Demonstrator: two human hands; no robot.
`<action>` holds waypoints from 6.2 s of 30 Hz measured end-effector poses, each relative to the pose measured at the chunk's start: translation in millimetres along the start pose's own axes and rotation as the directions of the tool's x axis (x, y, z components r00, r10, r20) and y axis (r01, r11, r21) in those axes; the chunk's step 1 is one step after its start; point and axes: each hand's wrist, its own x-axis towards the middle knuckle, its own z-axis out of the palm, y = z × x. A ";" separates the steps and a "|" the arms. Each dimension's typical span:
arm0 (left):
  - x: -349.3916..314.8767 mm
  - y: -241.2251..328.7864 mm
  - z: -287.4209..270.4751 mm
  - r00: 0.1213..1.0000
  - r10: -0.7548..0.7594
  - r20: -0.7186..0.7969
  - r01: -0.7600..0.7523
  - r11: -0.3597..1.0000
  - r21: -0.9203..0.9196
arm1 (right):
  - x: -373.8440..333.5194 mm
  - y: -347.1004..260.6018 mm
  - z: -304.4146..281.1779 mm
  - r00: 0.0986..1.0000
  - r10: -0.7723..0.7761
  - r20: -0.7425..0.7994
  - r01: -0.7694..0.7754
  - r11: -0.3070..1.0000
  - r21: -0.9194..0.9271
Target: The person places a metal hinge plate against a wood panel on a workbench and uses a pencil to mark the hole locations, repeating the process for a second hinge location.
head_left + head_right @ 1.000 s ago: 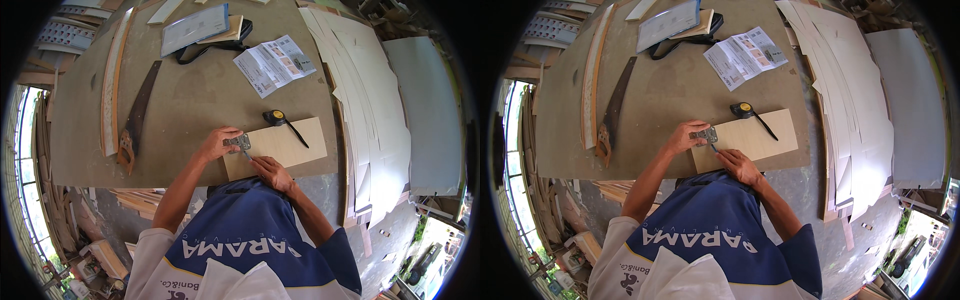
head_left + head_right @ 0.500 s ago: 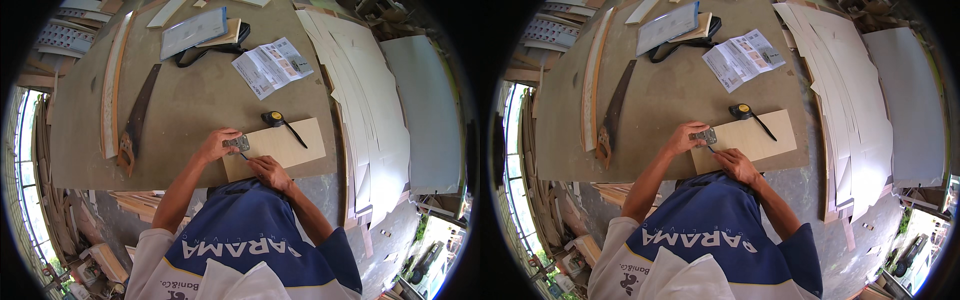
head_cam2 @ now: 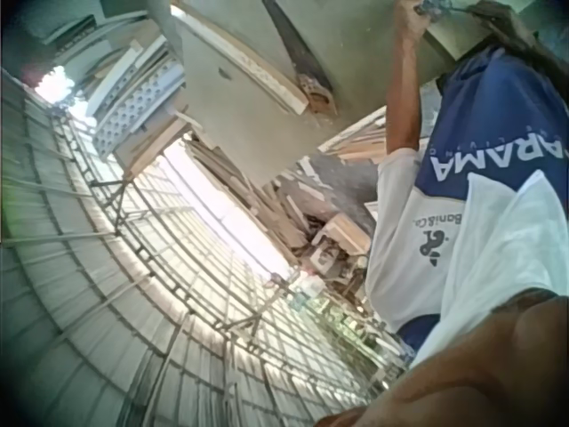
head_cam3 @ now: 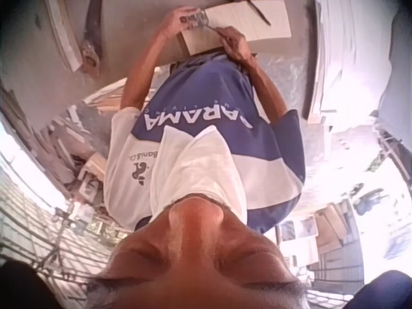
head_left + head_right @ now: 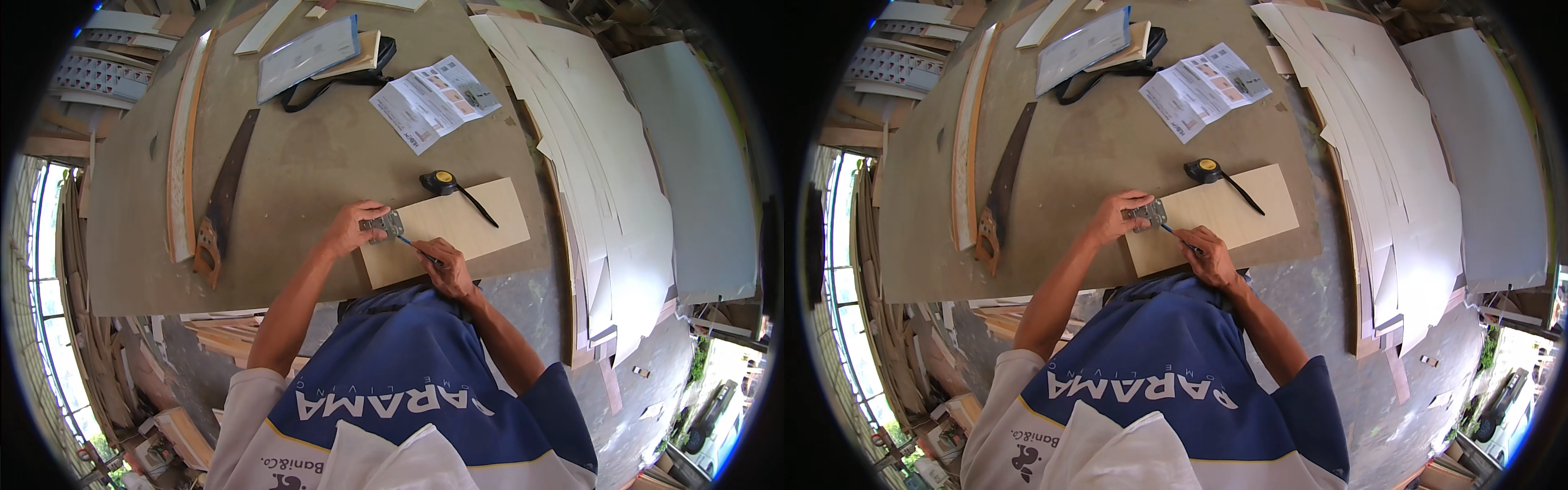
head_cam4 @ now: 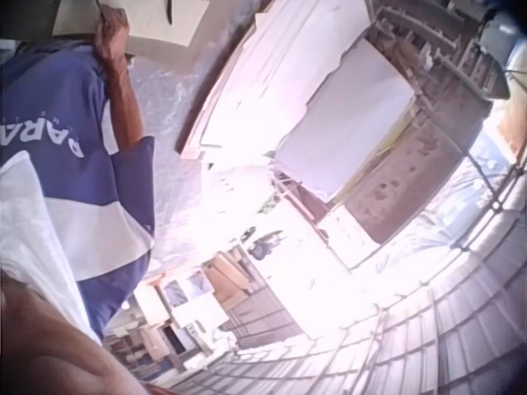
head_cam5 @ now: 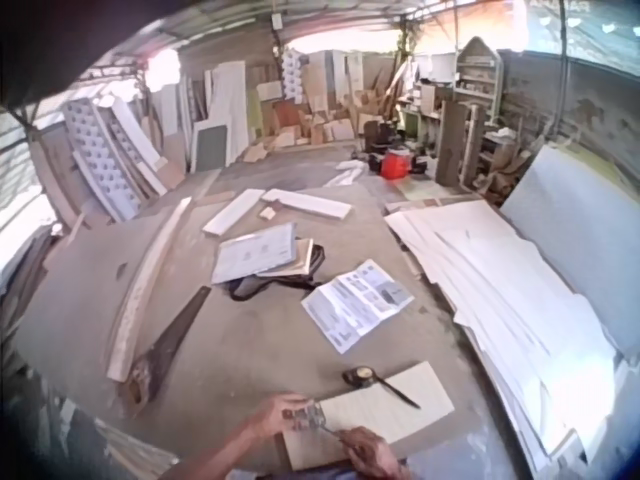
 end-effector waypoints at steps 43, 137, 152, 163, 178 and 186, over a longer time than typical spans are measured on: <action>-1.0 3.0 -1.0 1.000 -0.014 0.004 0.014 0.995 0.104 | -1.5 1.2 2.1 0.983 -0.178 0.031 0.180 0.982 -0.063; 8.9 -6.9 -9.1 0.999 -0.023 0.046 0.021 0.999 0.046 | 38.2 -33.6 54.4 0.841 -0.314 0.441 0.439 0.871 -0.218; 8.4 -4.9 -8.3 0.999 0.027 0.032 -0.030 0.996 0.083 | 35.0 -12.7 -2.1 0.977 -0.088 0.192 0.095 0.995 -0.027; 10.7 -6.6 -7.6 0.998 0.066 0.020 -0.068 0.993 0.100 | 42.5 8.0 -4.0 0.973 0.159 0.169 -0.189 0.965 0.183; 9.0 -2.9 -8.9 0.999 0.020 0.047 -0.023 0.998 0.062 | 74.4 11.1 -9.3 0.959 0.245 0.141 -0.272 0.935 0.226; 9.4 2.7 -11.0 0.998 -0.004 0.061 0.000 0.998 0.066 | 83.2 17.3 0.4 0.990 0.101 0.101 -0.117 0.978 0.171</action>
